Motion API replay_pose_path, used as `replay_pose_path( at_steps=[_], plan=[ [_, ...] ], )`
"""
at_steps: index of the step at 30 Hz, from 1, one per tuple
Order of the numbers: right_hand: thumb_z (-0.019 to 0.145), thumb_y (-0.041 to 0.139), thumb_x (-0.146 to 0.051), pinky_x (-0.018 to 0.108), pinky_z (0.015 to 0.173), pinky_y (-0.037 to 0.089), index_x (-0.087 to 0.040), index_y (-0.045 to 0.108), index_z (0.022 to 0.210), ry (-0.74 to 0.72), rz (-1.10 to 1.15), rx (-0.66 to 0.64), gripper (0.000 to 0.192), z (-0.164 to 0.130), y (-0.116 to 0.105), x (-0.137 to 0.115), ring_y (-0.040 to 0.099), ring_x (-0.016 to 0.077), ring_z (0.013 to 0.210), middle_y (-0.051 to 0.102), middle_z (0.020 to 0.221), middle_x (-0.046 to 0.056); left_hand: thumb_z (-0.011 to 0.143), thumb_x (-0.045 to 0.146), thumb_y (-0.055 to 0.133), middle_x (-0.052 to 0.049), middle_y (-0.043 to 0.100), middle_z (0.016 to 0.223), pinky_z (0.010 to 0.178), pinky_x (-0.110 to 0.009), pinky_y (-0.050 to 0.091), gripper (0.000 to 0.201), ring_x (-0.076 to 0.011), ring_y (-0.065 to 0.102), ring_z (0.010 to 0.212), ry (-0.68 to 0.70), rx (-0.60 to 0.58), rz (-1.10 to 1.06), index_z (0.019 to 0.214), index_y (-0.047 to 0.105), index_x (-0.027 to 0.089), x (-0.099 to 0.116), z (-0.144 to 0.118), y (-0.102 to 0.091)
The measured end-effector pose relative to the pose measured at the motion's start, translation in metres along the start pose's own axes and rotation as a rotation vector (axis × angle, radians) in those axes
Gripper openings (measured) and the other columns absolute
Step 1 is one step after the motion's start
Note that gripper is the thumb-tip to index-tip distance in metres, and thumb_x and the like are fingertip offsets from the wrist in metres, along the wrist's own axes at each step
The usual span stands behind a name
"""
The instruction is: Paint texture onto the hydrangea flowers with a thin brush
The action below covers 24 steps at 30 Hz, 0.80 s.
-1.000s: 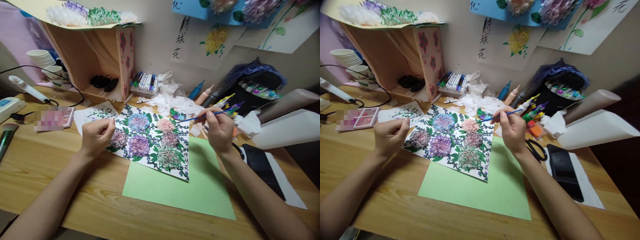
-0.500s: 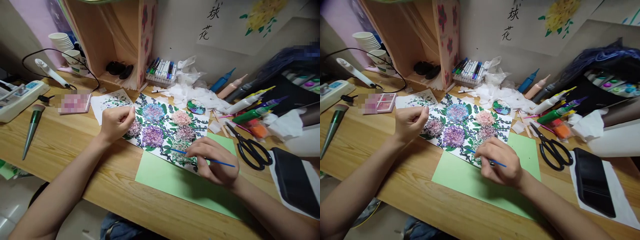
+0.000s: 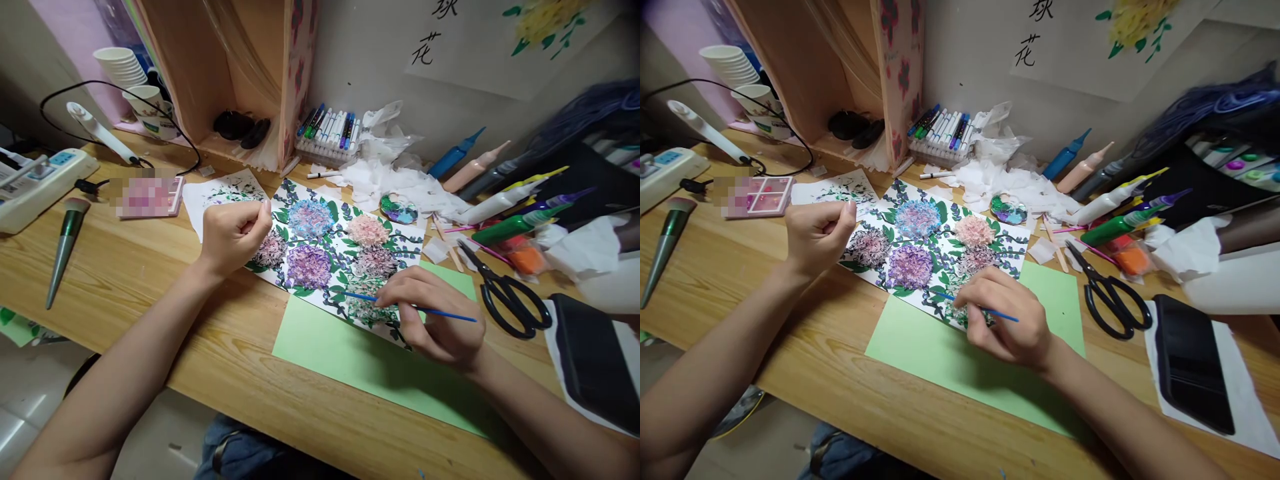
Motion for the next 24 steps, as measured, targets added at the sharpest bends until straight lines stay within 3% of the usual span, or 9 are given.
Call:
replay_pose_path(
  at_steps=[24],
  plan=[
    [0.074, 0.044, -0.003, 0.028, 0.053, 0.049, -0.020, 0.059, 0.081, -0.012, -0.012, -0.002, 0.024, -0.0012, 0.0020, -0.0005, 0.057, 0.0147, 0.063, 0.063, 0.065, 0.002, 0.083, 0.017, 0.048, 0.006, 0.016, 0.045, 0.042, -0.028, 0.015, 0.045, -0.0071, 0.016, 0.040, -0.009, 0.009, 0.005, 0.049, 0.019, 0.019, -0.0001, 0.0004, -0.0006]
  ],
)
Point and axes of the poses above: each hand's wrist, its own z-axis towards the middle knuckle, its own y-axis out of the palm, x = y × z, the point moved 8 cm from there along z, towards the middle knuckle
